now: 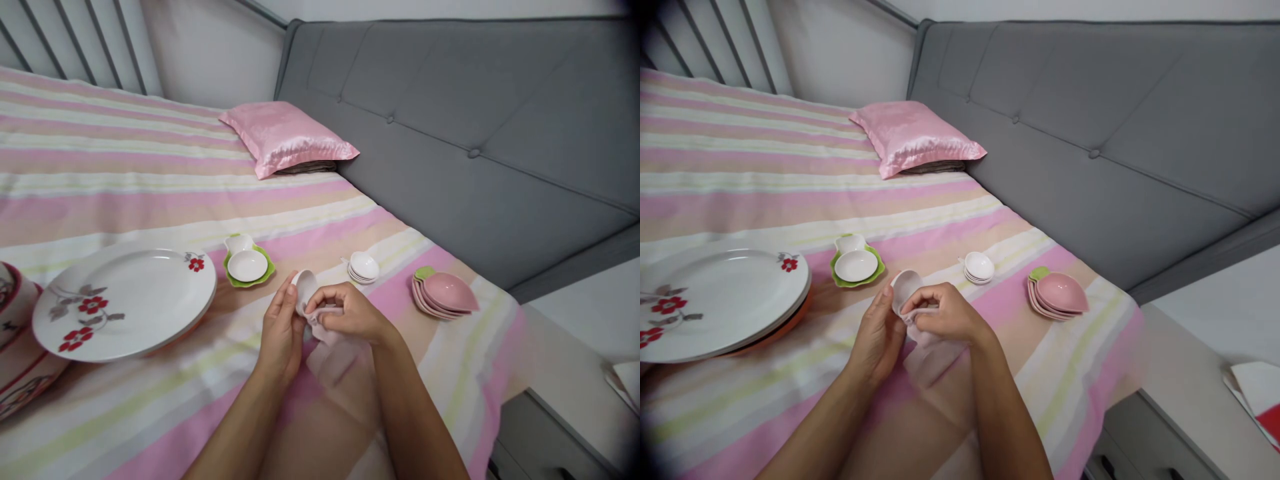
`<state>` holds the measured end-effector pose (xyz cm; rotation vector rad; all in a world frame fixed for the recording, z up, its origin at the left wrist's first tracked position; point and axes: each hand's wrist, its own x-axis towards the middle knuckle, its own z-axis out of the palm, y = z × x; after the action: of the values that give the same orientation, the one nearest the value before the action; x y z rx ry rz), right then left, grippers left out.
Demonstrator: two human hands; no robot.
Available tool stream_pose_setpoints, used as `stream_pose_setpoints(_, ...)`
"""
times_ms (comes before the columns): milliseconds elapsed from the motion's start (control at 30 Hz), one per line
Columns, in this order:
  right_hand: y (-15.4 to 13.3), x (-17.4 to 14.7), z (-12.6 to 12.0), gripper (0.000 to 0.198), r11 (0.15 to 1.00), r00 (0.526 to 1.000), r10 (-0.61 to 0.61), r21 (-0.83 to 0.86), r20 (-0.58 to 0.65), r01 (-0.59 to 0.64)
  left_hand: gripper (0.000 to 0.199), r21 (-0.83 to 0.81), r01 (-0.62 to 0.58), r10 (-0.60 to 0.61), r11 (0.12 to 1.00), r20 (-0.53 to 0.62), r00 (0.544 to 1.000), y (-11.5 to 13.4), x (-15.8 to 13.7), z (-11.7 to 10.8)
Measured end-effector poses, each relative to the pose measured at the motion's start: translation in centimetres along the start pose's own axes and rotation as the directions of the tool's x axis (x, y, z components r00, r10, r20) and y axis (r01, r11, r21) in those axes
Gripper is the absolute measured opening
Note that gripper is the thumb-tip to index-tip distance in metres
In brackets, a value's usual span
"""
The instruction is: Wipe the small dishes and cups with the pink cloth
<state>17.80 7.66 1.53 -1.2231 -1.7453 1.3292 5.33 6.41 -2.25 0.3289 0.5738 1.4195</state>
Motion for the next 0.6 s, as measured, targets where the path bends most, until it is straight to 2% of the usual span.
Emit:
stream_pose_setpoints(33, 0.0, 0.0, -0.2, 0.018, 1.000, 0.999, -0.016, 0.023, -0.042, 0.017, 0.038, -0.013, -0.004, 0.005, 1.000, 0.004, 1.000, 0.0, 0.0, 0.1)
stream_pose_setpoints(100, 0.2, 0.2, -0.4, 0.013, 0.995, 0.977, -0.074, 0.050, -0.201, 0.085, 0.035, -0.038, -0.005, 0.005, 0.999, -0.002, 1.000, 0.1, 0.2, 0.2)
stream_pose_setpoints(167, 0.5, 0.6, -0.6, 0.013, 0.987, 0.912, -0.134, 0.033, -0.388, 0.160, 0.032, -0.057, 0.013, -0.014, 0.998, -0.023, 1.000, 0.1, 0.2, 0.3)
stream_pose_setpoints(233, 0.7, 0.9, -0.4, 0.014, 0.982, 0.848, -0.170, -0.017, -0.502, 0.187, 0.030, -0.077, 0.051, -0.053, 0.996, -0.025, 0.998, 0.1, 0.3, 0.4)
stream_pose_setpoints(300, 0.7, 1.2, 0.2, 0.015, 0.979, 0.825, -0.203, -0.099, -0.527, 0.178, 0.030, -0.092, 0.085, -0.085, 0.992, 0.000, 0.996, 0.1, 0.3, 0.4)
stream_pose_setpoints(467, 0.5, 1.5, 2.1, 0.019, 0.921, 0.811, -0.320, -0.362, -0.490, 0.145, 0.029, -0.088, 0.109, -0.104, 0.990, 0.059, 0.993, 0.0, 0.2, 0.4)
stream_pose_setpoints(600, 0.4, 1.5, 2.9, 0.022, 0.912, 0.788, -0.347, -0.378, -0.508, 0.158, 0.027, -0.094, 0.120, -0.113, 0.988, 0.075, 0.991, -0.1, 0.2, 0.4)
